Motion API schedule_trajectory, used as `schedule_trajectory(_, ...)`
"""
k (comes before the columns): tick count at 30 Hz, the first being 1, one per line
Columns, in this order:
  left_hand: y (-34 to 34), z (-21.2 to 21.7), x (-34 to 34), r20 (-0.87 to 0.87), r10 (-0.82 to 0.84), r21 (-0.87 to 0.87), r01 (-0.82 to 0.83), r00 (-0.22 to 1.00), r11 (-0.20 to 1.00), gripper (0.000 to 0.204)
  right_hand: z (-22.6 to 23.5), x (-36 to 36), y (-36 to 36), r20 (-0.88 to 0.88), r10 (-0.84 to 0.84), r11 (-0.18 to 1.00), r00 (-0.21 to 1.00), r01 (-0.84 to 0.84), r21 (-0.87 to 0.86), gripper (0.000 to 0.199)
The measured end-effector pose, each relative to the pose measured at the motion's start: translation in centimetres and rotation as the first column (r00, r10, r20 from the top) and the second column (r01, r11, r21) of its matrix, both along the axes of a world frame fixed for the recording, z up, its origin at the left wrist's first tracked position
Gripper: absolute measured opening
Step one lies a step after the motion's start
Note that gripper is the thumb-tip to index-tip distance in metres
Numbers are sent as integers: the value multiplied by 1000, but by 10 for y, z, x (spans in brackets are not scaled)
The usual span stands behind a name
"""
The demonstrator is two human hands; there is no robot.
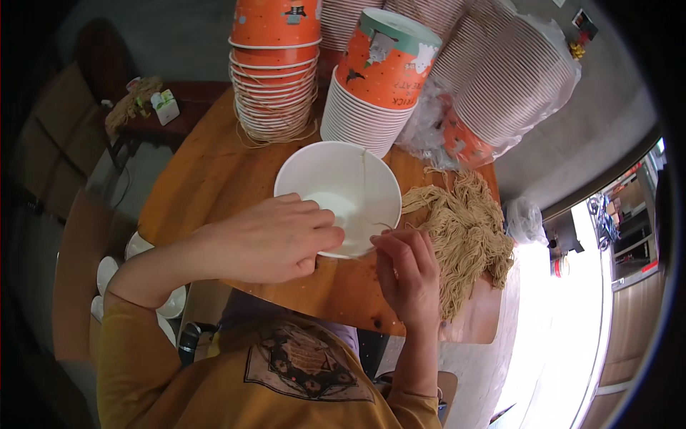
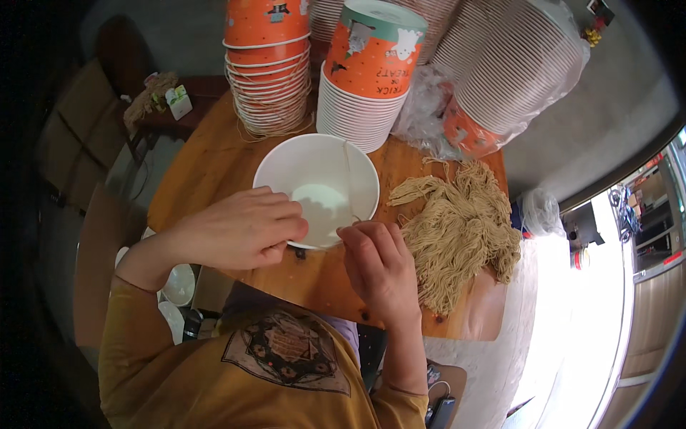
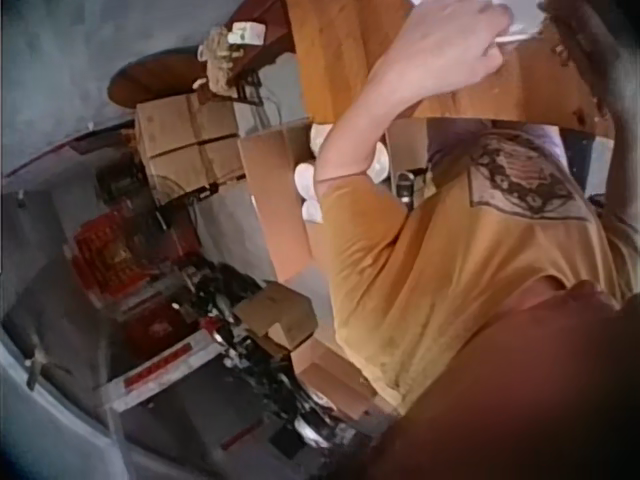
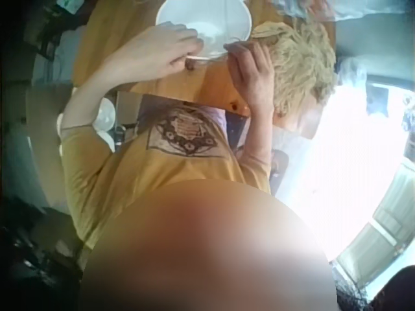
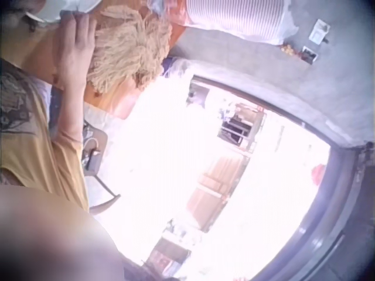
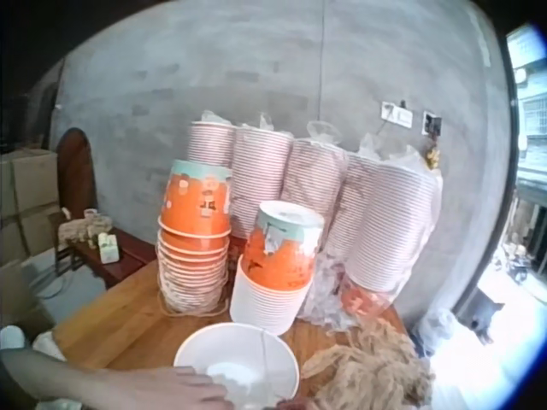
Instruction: Attaching a carry string handle to a printed paper food bowl.
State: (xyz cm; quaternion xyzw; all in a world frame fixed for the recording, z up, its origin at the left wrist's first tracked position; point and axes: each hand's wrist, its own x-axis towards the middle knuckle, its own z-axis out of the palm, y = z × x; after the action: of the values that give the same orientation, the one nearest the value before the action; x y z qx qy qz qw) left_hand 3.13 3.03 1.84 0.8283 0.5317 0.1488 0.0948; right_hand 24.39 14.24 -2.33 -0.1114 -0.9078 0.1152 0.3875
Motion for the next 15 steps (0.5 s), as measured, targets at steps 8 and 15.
schedule_trajectory(8,-11,-15,3,203,97,114,-122,974,986,18,13,-9,0,82,-7,990,997,-4,143,30)
schedule_trajectory(15,-1,-39,45,567,207,241,-401,797,884,12,14,-15,-10,-1,-18,977,1000,18,210,27)
